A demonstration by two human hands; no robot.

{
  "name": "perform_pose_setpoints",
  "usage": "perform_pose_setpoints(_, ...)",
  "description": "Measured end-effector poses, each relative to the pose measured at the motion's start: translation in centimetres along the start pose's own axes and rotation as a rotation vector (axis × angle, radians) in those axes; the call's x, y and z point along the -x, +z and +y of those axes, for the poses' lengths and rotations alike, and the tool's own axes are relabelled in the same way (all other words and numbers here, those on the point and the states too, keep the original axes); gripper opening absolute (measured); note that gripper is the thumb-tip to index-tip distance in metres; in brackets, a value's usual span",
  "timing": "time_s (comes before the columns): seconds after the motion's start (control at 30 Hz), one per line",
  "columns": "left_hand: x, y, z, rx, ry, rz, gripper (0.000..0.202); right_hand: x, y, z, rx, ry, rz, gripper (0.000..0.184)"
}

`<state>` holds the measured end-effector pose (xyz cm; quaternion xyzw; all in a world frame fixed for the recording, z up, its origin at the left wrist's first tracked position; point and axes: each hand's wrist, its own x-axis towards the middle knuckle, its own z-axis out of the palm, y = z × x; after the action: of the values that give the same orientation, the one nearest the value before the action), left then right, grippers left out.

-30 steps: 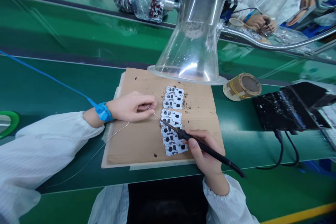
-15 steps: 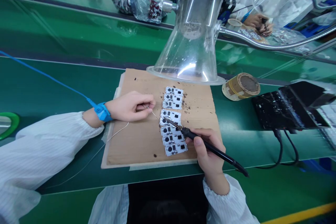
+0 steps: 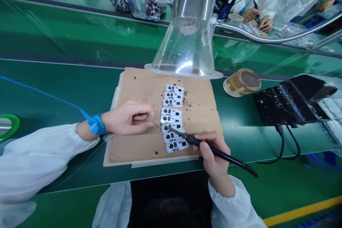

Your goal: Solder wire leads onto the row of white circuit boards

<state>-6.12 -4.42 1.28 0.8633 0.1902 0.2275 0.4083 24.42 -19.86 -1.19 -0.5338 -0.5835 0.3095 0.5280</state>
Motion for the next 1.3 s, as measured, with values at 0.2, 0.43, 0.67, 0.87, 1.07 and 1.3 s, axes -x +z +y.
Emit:
perform_pose_setpoints(0.2,-0.15,-0.12,-0.17,-0.038,0.038,0.003,0.012,-0.17,-0.06,0.18,0.004,-0.030,-0.079,0.008)
perform_pose_setpoints(0.43,-0.16,-0.10,-0.04,-0.056,0.051,0.002,0.011,0.14,-0.37,0.62,0.052,-0.041,-0.130,0.011)
perform_pose_setpoints(0.67,-0.33,-0.11,-0.15,-0.066,0.053,-0.017,0.010,0.03,-0.29,0.65,0.059,-0.060,-0.168,0.014)
perform_pose_setpoints(0.87,-0.27,-0.02,-0.39,-0.077,0.057,-0.040,0.010,0.12,-0.27,0.81,0.057,-0.059,-0.176,0.016)
perform_pose_setpoints(1.07,-0.14,0.07,-0.56,-0.078,0.058,-0.046,0.011,0.08,-0.31,0.70,0.027,-0.049,-0.143,0.013)
perform_pose_setpoints(1.3,-0.21,0.06,-0.42,-0.081,0.055,-0.032,0.010,0.17,-0.33,0.78,0.019,-0.030,-0.158,0.016)
